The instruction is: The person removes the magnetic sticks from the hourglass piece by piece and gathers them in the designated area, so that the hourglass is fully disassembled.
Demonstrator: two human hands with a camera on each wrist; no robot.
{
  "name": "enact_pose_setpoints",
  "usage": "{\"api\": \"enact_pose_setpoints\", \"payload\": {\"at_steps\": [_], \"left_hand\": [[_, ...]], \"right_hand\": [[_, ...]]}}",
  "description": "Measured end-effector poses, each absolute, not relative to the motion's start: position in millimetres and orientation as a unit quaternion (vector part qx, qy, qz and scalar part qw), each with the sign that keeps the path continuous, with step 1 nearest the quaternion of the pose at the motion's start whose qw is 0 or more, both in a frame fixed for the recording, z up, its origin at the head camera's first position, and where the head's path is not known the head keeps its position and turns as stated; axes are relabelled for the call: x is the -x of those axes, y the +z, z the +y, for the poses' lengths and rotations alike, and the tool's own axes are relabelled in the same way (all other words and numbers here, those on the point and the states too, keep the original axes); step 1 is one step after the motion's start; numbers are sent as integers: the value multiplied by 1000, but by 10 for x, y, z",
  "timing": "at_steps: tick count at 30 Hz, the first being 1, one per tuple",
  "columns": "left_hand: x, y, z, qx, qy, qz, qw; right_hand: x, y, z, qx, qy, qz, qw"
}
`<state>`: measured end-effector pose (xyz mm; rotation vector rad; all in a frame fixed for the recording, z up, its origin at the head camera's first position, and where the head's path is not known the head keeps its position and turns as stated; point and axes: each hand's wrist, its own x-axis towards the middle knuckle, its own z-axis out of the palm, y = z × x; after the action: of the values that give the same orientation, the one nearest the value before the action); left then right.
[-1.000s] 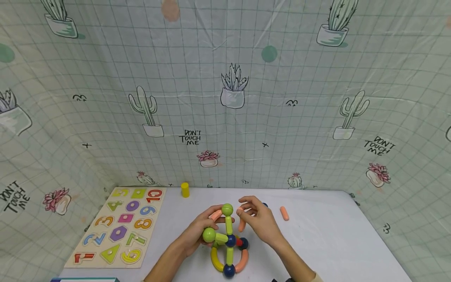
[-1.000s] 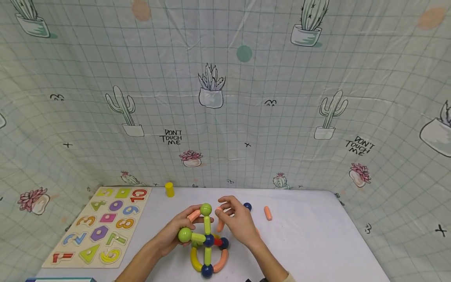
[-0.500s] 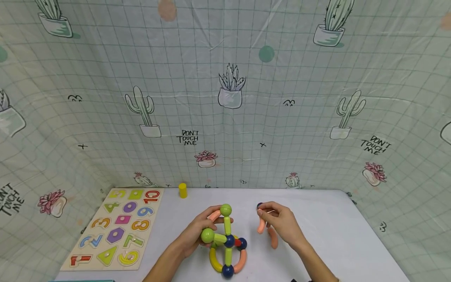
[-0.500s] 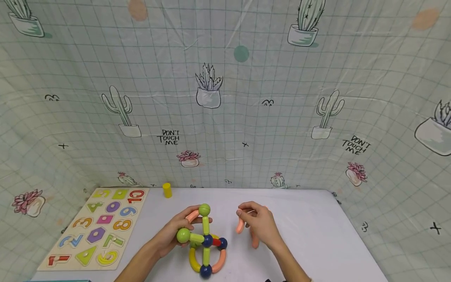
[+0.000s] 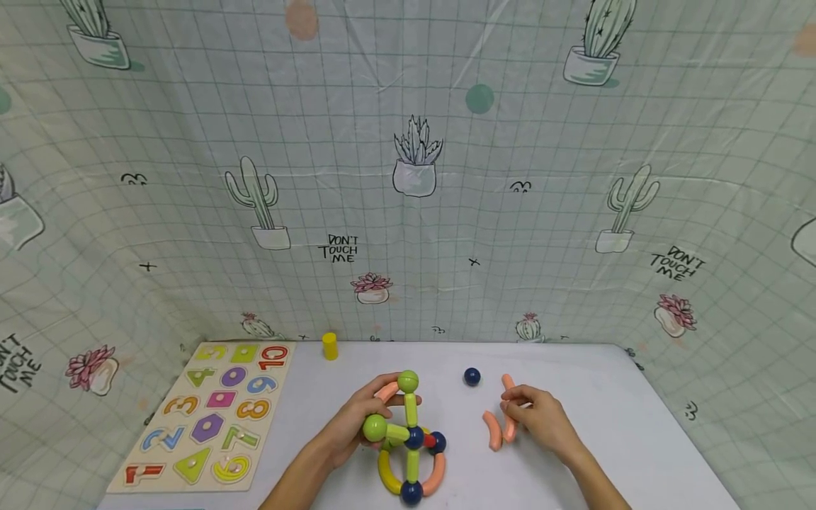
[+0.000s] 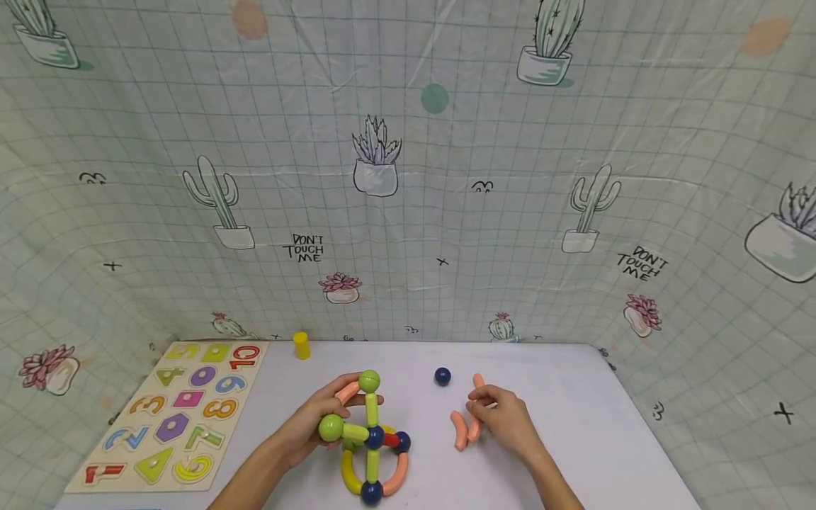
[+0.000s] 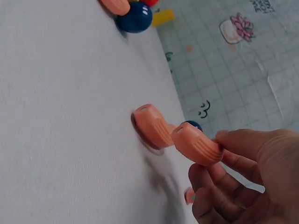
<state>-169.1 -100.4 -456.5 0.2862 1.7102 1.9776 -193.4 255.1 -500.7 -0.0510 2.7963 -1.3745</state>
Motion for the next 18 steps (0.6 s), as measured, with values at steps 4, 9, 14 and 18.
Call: {"api": "enact_pose_setpoints", "payload": {"at_steps": [4, 9, 14, 18], "left_hand": [[1688, -4570, -1014, -108, 728, 628, 253], [1686, -4565, -1004, -107, 729, 627, 253], [1683, -4554, -999, -104, 728, 629, 253], [1686, -4544, -1003, -106, 726, 631, 253]], "right_hand": [[1964, -5063, 2560, 17, -412, 911, 26], [1972, -5102, 2538, 18, -404, 913, 47], [1975, -5098, 2506, 20, -393, 918, 55], [1980, -5090, 2489, 20, -384, 922, 50]]}}
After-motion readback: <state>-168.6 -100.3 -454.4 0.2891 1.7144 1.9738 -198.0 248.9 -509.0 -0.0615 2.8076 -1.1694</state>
